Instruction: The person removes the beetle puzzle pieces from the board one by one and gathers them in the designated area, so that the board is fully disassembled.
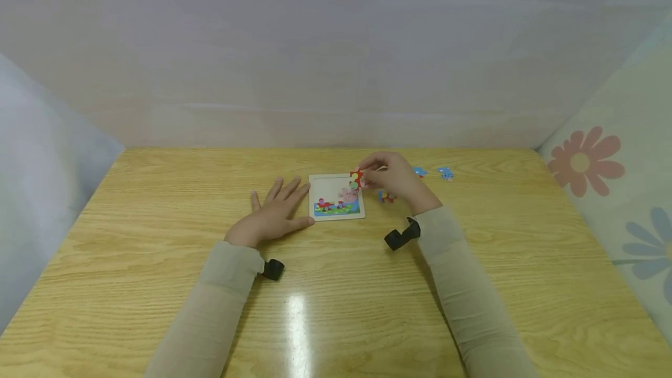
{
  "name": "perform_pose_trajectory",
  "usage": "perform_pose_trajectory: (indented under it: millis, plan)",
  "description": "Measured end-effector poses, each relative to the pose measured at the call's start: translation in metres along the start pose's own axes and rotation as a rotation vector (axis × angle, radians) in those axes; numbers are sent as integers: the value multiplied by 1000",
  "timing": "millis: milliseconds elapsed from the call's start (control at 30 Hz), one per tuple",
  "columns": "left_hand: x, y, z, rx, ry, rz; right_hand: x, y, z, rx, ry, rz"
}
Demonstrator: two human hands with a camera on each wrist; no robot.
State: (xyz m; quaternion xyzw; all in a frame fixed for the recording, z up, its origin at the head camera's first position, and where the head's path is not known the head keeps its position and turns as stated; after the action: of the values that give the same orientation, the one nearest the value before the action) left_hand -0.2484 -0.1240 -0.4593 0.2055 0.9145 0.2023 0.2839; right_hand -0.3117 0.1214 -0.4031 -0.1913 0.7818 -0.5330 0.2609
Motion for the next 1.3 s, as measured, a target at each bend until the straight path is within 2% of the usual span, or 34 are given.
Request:
perform_pose_trajectory:
  millis: [300, 533, 867, 1100, 1300]
  plan:
    - [-1, 1, 4, -13, -4, 1, -5, 14, -10, -20, 37, -9]
    - [0, 1, 4, -5, 1, -4, -16, 24, -29, -68, 90, -22]
    - [3, 4, 4, -18, -1, 7, -37, 45, -57, -65, 177, -8]
    - [5, 5, 5, -12, -2, 17, -52, 62, -71, -135, 173, 35]
    - [6, 5, 5, -12, -4, 8, -61, 69, -81, -151, 165, 74]
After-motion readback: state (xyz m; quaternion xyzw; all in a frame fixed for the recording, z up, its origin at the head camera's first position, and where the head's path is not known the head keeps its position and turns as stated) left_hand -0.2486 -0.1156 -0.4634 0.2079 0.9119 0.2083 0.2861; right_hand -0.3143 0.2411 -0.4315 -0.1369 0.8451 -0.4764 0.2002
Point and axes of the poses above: each hand's wrist, its own x-axis towards the middle knuckle, its own z-axis out of the palm, y = z × x, the point moved 6 cm from there along x, towards the middle knuckle, and after that the axes turned 15 degrees about -y, right-handed, at the moved point
